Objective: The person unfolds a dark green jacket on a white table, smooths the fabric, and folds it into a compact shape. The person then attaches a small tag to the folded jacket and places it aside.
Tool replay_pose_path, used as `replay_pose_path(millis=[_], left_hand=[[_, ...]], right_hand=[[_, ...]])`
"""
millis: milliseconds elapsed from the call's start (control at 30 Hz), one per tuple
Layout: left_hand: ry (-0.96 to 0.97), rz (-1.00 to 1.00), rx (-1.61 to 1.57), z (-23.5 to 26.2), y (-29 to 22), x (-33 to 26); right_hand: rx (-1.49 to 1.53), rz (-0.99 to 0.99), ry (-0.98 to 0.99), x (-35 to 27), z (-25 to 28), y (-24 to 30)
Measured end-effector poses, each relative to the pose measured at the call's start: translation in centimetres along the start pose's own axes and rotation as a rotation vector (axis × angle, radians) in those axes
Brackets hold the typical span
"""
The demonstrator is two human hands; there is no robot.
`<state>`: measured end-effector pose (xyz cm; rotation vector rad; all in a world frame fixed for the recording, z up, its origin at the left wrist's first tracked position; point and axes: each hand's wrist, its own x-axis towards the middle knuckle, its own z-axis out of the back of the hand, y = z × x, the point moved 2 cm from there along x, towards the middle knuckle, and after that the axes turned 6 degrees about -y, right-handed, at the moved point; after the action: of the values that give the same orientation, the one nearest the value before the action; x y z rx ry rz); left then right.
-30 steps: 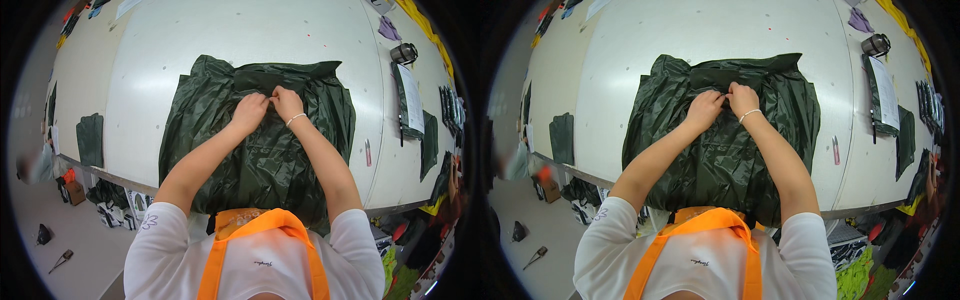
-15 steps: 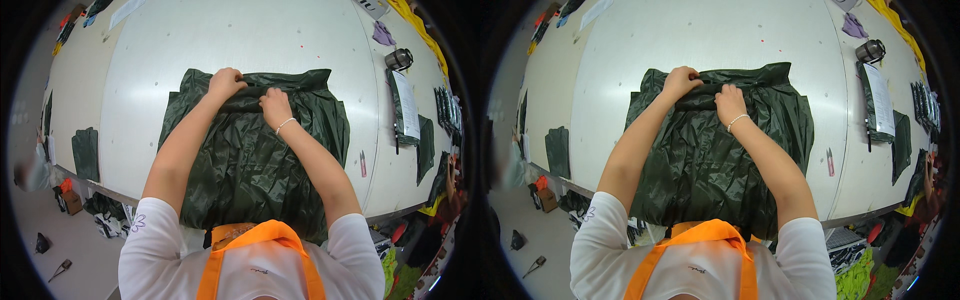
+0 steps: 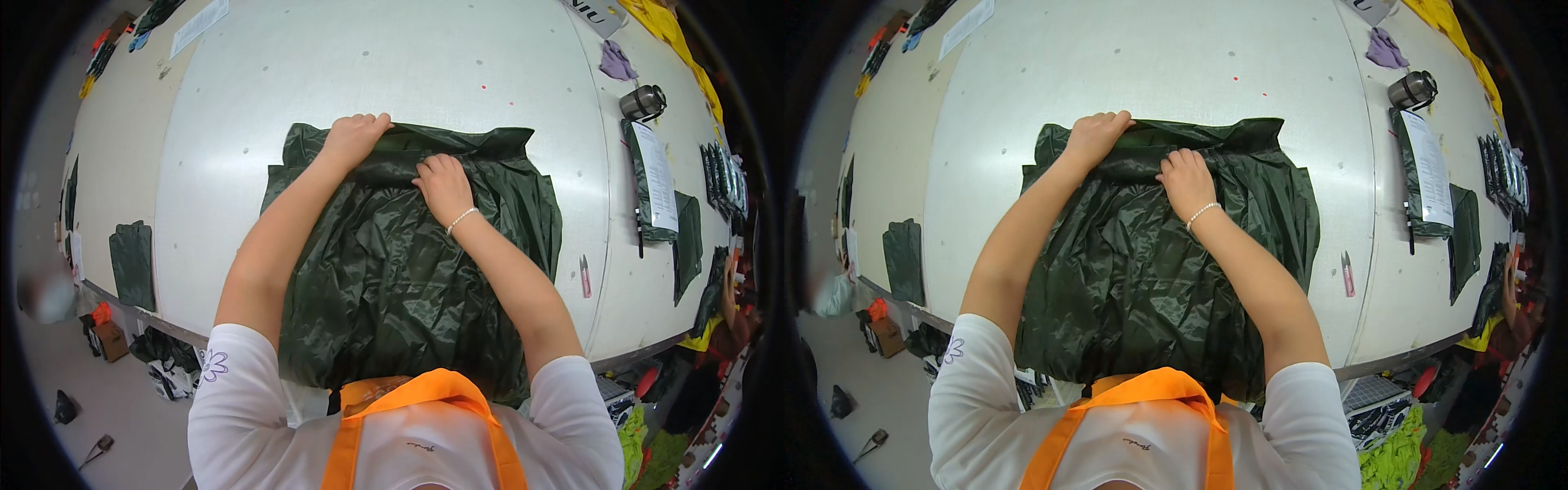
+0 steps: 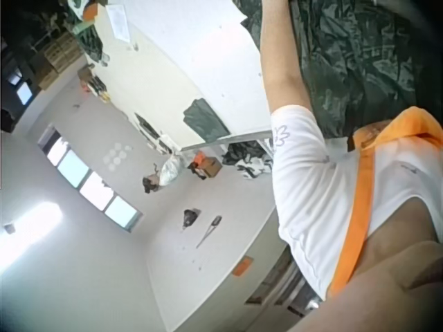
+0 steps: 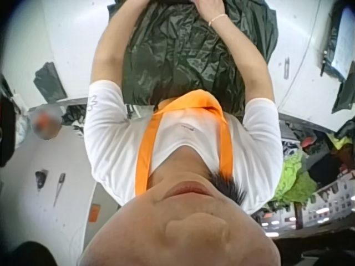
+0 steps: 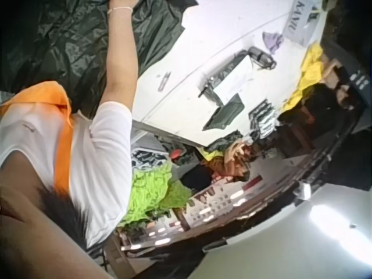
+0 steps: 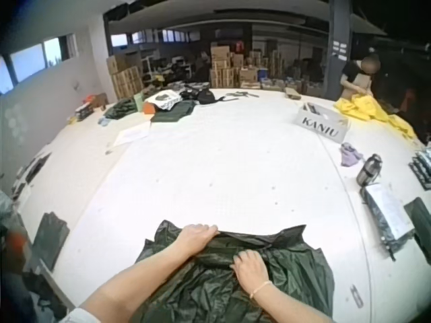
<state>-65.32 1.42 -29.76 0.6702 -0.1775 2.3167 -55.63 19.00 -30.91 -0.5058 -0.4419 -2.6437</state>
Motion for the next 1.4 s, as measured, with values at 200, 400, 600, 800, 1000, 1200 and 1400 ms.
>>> replay_pose_path(millis=[200,400,600,800,1000,1200,1400], left_hand=[[-0.069,-0.251,-0.034,1.9,0.1,-0.5],[0.07,-0.027,-0.122,0.6,-6.2,-0.3],[0.103,0.168,-0.181,-0.4,-10.1,-1.0],[0.391,0.194,0.051,-2.6,-11.5,0.8],[0.361,0.116,0.021,-3.0,-13.2,3.6],[0.135,0.197,-0.205,-3.2,-14.2,2.8],[0.061,0.304,-0.272,-4.3,-14.1,4.5]], right_hand=[[0.02,-0.258,0.414,5.3,-0.6,-2.7],[0.115,-0.447,0.415,6.6,-1.4,-4.5],[-0.141,-0.293,0.286,5.7,-0.4,-5.3],[-0.492,-0.137,0.232,2.7,1.2,-3.3],[-0.244,-0.2,0.097,3.1,3.1,-7.6],[-0.065,-0.265,0.105,1.4,1.9,-12.0],[0.157,-0.285,0.007,1.5,2.4,-12.2]])
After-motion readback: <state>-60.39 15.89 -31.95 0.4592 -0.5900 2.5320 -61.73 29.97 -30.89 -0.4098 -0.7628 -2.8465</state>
